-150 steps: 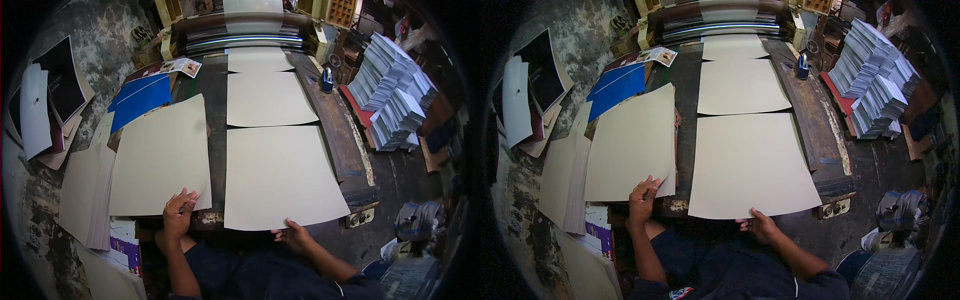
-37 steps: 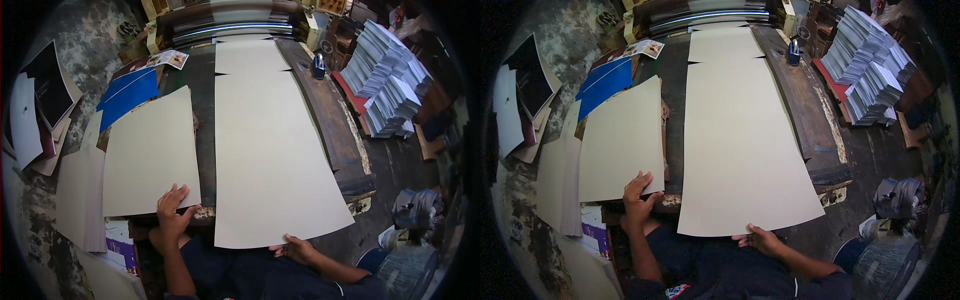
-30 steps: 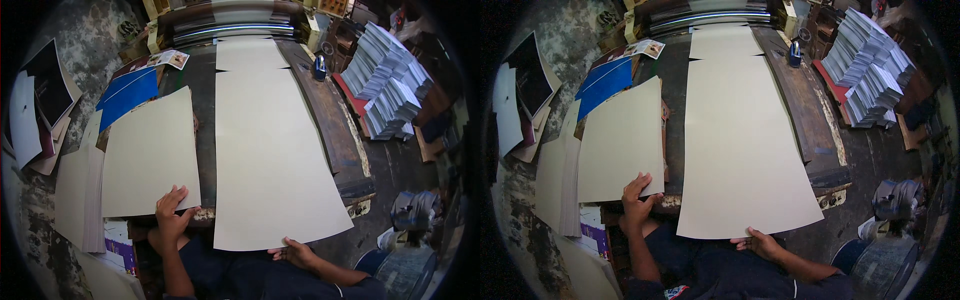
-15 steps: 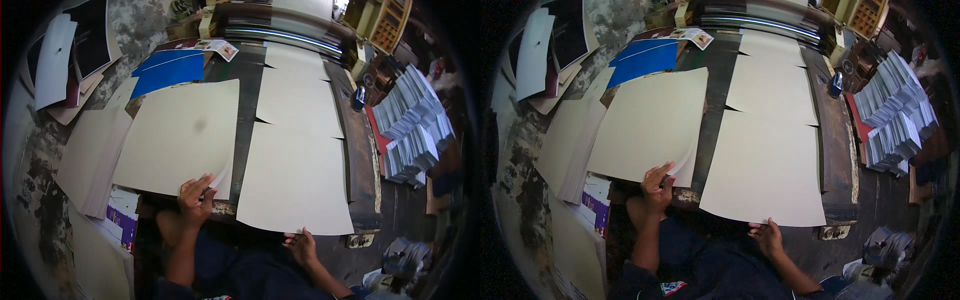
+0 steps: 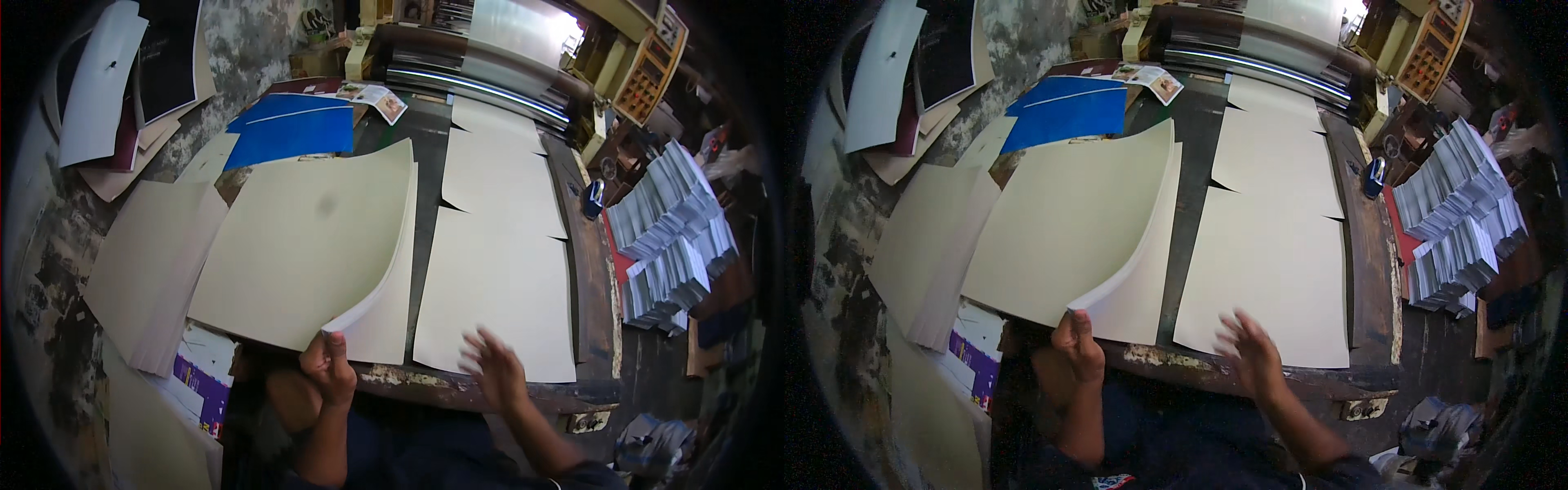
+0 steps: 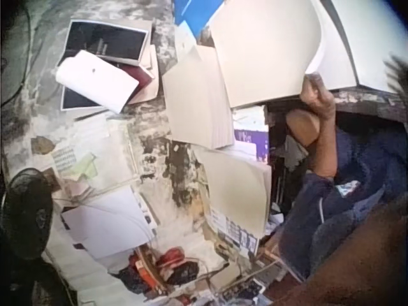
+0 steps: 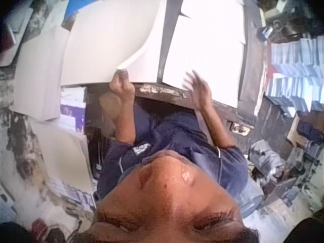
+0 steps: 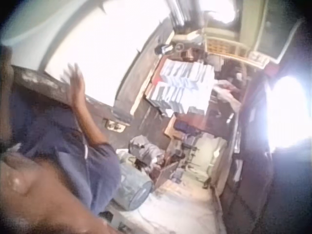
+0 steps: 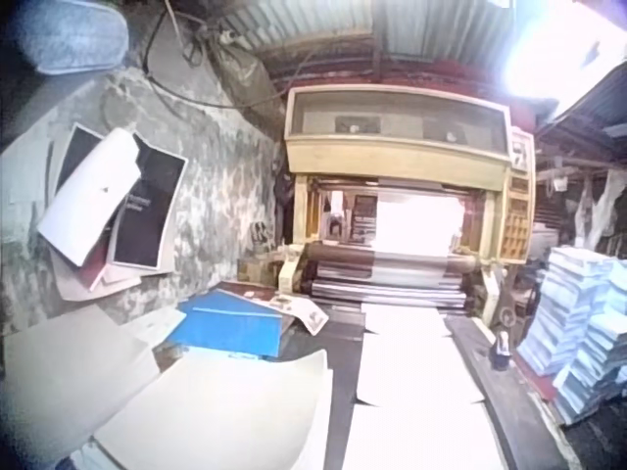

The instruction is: The person picks up large sheets of paper by hand from various stacks, aligns them on a metal workbench in front of a machine, and moves different stacks across the workspace surface.

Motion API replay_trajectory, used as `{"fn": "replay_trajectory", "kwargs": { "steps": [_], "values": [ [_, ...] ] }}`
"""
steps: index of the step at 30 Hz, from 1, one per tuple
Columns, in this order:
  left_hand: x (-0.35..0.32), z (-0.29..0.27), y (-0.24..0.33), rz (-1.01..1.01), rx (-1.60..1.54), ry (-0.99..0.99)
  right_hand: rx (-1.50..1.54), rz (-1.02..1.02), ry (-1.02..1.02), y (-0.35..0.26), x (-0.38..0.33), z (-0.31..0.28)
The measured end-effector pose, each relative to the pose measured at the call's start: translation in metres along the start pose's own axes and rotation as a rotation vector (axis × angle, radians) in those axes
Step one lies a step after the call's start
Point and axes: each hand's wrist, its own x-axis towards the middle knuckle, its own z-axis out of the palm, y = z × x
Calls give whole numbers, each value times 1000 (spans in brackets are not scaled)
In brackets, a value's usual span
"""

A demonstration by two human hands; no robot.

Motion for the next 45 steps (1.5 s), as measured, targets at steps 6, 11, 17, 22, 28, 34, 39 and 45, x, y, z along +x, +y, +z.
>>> {"fn": "replay_trajectory", "kwargs": {
  "steps": [6, 11, 17, 22, 28, 34, 39, 45],
  "values": [
    [3, 2, -7, 2, -58, 29, 227, 171, -500, -70, 281, 118],
    [3, 4, -14, 86, 179, -108, -471, 62, -236, -101, 385, 160],
    [9, 4, -12, 267, 331, -286, -1880, -868, 18, -15, 306, 245],
    [9, -2, -11, 179, 402, -302, -1386, -363, -292, -88, 316, 210],
    [9, -7, 9, 372, 491, -488, -1500, -430, -113, -56, 258, -13],
    [32, -37, 9, 159, 403, -780, -2117, -192, 467, -75, 207, -153],
    [27, -36, 8, -93, 260, -555, -1287, -569, 215, -66, 155, -152],
    [20, -17, 24, -213, -23, -18, -590, -81, 34, -42, 45, -75]
  ]
}}
